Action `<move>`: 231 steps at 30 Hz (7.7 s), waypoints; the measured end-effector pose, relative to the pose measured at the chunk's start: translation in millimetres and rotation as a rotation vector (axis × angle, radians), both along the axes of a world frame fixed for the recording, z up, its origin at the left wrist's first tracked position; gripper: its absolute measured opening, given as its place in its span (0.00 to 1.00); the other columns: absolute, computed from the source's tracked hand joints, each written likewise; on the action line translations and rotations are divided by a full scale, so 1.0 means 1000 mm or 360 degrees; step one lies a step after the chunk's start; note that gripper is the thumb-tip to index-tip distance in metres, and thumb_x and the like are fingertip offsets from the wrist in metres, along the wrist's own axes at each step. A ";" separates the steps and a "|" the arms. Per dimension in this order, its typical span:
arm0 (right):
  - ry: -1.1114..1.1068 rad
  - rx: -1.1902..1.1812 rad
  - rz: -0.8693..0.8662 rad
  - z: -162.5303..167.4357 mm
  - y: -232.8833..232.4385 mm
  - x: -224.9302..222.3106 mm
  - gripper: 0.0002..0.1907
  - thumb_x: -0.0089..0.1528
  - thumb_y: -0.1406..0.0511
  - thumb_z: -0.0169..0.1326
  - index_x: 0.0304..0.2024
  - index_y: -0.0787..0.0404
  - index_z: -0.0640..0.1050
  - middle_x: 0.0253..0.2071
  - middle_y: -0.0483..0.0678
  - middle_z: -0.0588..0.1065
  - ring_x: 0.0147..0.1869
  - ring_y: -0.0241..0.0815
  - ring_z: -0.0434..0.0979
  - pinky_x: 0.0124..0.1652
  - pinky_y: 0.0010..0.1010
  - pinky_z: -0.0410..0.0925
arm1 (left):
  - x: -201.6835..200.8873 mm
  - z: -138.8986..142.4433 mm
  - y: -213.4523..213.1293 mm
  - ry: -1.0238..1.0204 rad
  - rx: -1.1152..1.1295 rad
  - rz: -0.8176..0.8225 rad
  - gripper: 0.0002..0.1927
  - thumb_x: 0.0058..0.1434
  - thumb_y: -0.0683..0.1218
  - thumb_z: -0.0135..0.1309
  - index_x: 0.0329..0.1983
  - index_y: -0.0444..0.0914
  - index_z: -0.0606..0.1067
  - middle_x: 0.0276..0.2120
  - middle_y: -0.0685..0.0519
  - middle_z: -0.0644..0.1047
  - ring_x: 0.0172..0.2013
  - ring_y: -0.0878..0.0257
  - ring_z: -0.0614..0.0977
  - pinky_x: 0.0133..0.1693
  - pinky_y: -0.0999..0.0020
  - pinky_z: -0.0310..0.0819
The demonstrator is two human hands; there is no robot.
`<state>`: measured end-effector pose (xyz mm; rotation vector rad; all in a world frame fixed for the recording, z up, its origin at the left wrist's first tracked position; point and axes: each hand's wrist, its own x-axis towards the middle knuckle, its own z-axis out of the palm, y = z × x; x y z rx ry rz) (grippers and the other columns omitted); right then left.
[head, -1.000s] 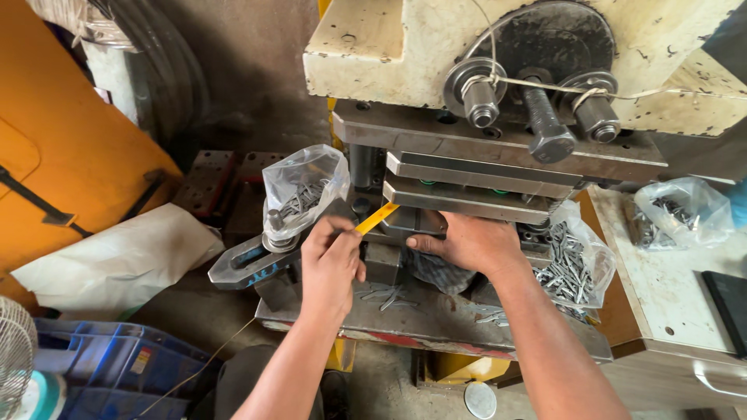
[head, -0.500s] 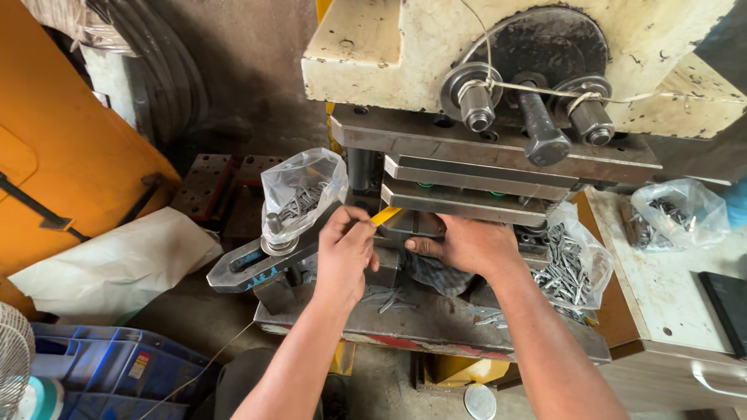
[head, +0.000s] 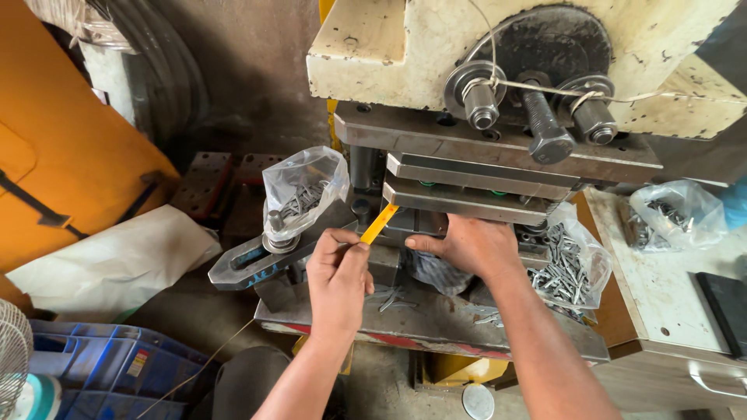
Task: The person operates a manual metal press in a workshop, repeatedly placing small metal pieces into the press die and using a yellow-handled tool to assist with positioning and removal. The person collects the processed metal pieces into a plastic bag on the machine table.
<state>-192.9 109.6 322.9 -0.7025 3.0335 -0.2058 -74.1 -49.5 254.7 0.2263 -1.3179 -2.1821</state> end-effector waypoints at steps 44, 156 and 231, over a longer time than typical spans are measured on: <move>0.0341 -0.0058 0.0341 -0.011 0.001 -0.005 0.44 0.52 0.33 0.53 0.67 0.40 0.68 0.64 0.49 0.71 0.64 0.58 0.70 0.56 0.49 0.65 | -0.014 -0.034 -0.005 0.0037 -0.0778 0.0189 0.03 0.65 0.35 0.53 0.36 0.34 0.72 0.22 0.59 0.68 0.23 0.75 0.65 0.24 0.76 0.58; 0.1283 -0.0679 0.0490 -0.054 -0.042 0.053 0.06 0.63 0.67 0.62 0.43 0.55 0.82 0.41 0.42 0.77 0.48 0.44 0.76 0.55 0.41 0.61 | 0.090 -0.221 0.018 -0.0310 -0.0562 -0.1223 0.05 0.60 0.39 0.59 0.36 0.35 0.74 0.27 0.55 0.76 0.30 0.70 0.78 0.34 0.71 0.73; 0.0675 -0.0443 0.0094 -0.142 -0.039 0.111 0.32 0.53 0.44 0.67 0.49 0.60 0.81 0.42 0.53 0.75 0.44 0.57 0.79 0.40 0.46 0.72 | 0.094 -0.220 0.018 -0.0587 -0.0973 -0.1165 0.07 0.55 0.44 0.55 0.35 0.37 0.75 0.22 0.48 0.76 0.24 0.55 0.79 0.31 0.60 0.72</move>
